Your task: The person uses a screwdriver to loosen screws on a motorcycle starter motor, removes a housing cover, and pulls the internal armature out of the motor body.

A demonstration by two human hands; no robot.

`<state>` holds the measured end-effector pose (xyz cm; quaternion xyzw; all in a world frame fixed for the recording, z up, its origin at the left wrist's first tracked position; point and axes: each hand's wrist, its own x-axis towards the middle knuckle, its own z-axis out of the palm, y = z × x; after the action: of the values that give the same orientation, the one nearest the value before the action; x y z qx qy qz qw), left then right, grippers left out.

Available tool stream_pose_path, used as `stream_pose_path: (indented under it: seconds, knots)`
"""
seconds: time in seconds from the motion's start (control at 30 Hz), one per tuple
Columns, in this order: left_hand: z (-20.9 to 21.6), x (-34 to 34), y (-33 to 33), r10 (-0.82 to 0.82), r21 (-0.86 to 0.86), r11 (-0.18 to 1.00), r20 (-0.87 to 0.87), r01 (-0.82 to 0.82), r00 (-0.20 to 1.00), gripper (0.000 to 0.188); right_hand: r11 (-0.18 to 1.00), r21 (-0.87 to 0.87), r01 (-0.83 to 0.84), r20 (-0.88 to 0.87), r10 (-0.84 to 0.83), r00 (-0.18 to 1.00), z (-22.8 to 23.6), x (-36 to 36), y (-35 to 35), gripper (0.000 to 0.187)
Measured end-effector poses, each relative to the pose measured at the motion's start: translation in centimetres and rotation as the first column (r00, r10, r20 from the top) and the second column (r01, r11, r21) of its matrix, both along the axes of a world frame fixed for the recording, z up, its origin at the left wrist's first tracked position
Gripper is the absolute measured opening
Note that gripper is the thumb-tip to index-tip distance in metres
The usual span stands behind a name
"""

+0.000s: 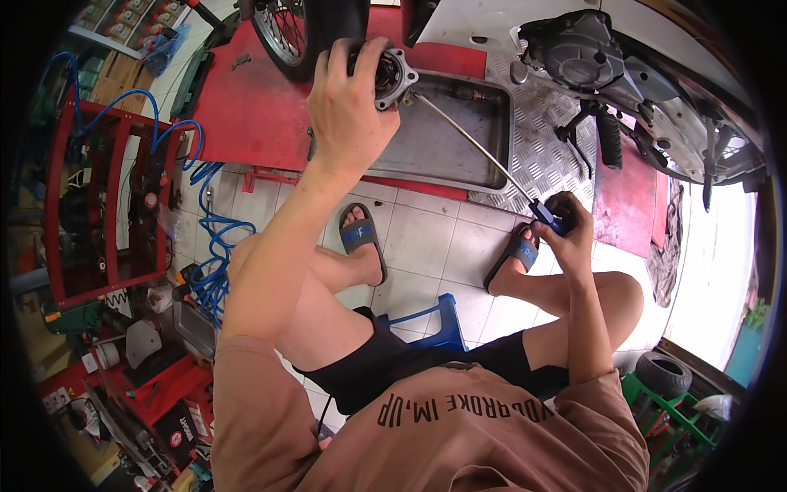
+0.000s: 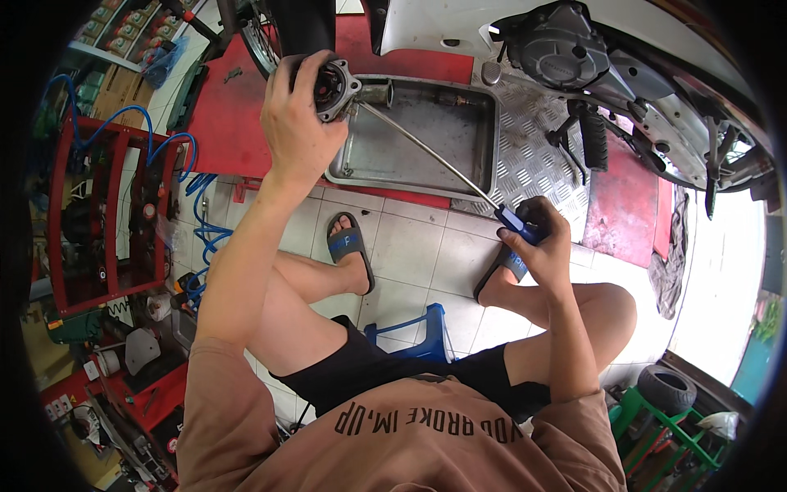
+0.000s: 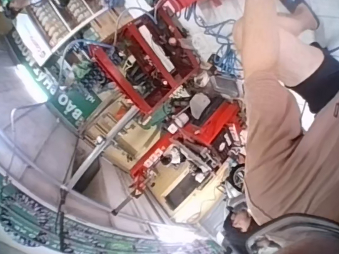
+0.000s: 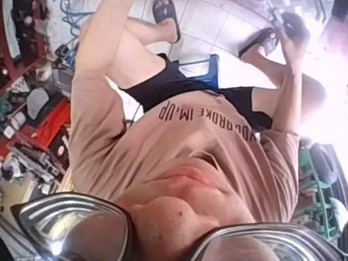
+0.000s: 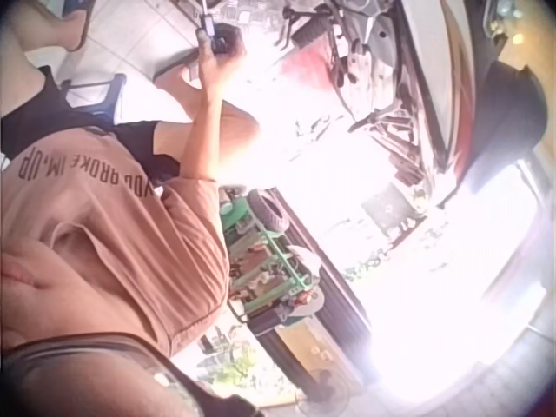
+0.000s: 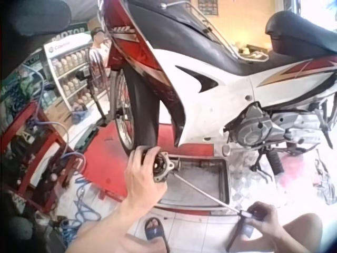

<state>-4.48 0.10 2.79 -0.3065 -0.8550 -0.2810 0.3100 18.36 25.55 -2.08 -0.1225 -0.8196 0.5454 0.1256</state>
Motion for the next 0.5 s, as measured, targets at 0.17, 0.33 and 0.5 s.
stream_pose_path:
  seconds: [0.17, 0.33, 0.5]
  knots:
    - [0.1, 0.0, 0.1, -0.014, 0.012, 1.000, -0.004, 0.014, 1.000, 0.060, 0.970, -0.215, 0.118, 0.239, -0.065, 0.969, -0.7, 0.6, 0.8, 0.022]
    - [0.1, 0.0, -0.1, -0.016, 0.011, 1.000, -0.013, 0.016, 1.000, 0.059, 0.998, -0.065, 0.008, 0.036, -0.006, 0.999, 0.2, -0.1, -0.5, 0.017]
    - [0.1, 0.1, 0.0, -0.022, 0.013, 1.000, -0.023, 0.022, 0.999, 0.058, 0.991, -0.129, 0.041, 0.130, -0.024, 0.991, -0.5, 0.4, 0.3, 0.019]
